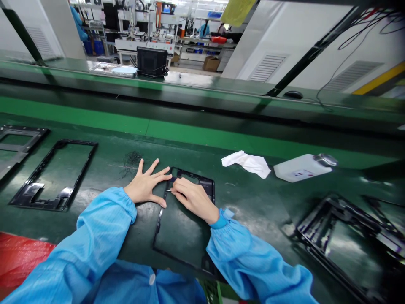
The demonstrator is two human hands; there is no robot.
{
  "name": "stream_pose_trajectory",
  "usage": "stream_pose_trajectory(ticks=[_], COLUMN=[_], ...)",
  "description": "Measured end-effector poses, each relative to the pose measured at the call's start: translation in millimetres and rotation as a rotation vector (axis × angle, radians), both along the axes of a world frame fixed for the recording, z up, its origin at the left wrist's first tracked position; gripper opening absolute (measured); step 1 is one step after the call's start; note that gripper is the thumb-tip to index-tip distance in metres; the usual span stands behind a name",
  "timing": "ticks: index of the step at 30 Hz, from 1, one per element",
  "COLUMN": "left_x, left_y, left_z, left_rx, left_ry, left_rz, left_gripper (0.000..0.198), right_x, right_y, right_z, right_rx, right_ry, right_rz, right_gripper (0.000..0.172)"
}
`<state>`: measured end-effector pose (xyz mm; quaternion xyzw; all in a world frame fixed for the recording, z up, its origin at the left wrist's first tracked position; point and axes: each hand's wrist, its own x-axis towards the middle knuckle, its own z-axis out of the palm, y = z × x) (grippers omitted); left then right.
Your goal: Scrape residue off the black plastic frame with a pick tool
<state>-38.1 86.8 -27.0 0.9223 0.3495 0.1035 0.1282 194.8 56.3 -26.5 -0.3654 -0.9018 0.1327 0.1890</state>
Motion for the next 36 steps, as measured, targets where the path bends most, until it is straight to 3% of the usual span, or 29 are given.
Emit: stream_pose_trajectory(ticks=[14,18,36], left_x=[0.1,0.0,-0.3], left_y=[-0.1,-0.4,1.2], left_z=[0.8,0.7,-2.7], left_rx=[-0.011,-0.006,0.014], left_ry=[0.007,0.005,0.017], left_rz=[0.0,0.002,-0.003], left_gripper=[0.089,0.088,0.088], right_x=[-0.3,-0.7,-0.2], right_y=[-0.5,-1.6,-1.8], right_z=[1.9,2.2,2.1], right_rx=[0.032,0.037,0.025], right_ry=[0.017,-0.001,0.02], right_rz=[-0.067,-0.009,-0.027], right_gripper=[0.016,0.016,0.013])
